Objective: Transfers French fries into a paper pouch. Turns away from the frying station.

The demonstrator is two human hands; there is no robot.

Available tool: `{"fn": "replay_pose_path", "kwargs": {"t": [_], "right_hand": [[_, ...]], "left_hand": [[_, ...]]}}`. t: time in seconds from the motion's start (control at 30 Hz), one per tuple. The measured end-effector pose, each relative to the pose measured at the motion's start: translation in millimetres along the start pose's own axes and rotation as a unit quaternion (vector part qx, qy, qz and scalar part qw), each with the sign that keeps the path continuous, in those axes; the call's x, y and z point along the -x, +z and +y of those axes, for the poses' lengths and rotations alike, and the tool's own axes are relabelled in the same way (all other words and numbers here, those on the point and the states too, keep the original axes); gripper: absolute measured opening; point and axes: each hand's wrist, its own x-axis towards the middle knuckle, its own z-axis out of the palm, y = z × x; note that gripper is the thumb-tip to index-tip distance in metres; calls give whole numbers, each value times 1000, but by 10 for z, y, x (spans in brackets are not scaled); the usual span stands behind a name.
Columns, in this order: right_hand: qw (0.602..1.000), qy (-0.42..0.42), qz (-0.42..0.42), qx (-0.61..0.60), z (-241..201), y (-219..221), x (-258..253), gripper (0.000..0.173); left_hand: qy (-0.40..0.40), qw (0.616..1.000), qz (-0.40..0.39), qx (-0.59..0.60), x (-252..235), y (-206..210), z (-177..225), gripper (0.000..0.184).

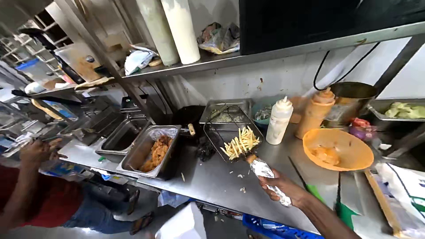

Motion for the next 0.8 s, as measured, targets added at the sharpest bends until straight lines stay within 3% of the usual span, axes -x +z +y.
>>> {"fn": "replay_pose_path", "kwargs": {"t": [0.03,0.13,0.27,0.47,0.8], "right_hand": [[1000,6,2,5,-41,-61,2,25],[1000,8,11,3,-220,-132,52,28],[999,-21,21,11,-358,-82,76,34],[990,-75,82,84,-461,267,-26,55],[957,-75,99,261,-299,550,-369,54]], "left_hand": [[0,999,-35,20,-147,127,-116,59],[-22,998,-46,39,-420,803,-339,70],[-90,993,19,79,-724,1425,-619,86],[-153,972,119,135,-905,1821,-1037,99],[-143,968,145,147,-795,2144,-1278,103]]}}
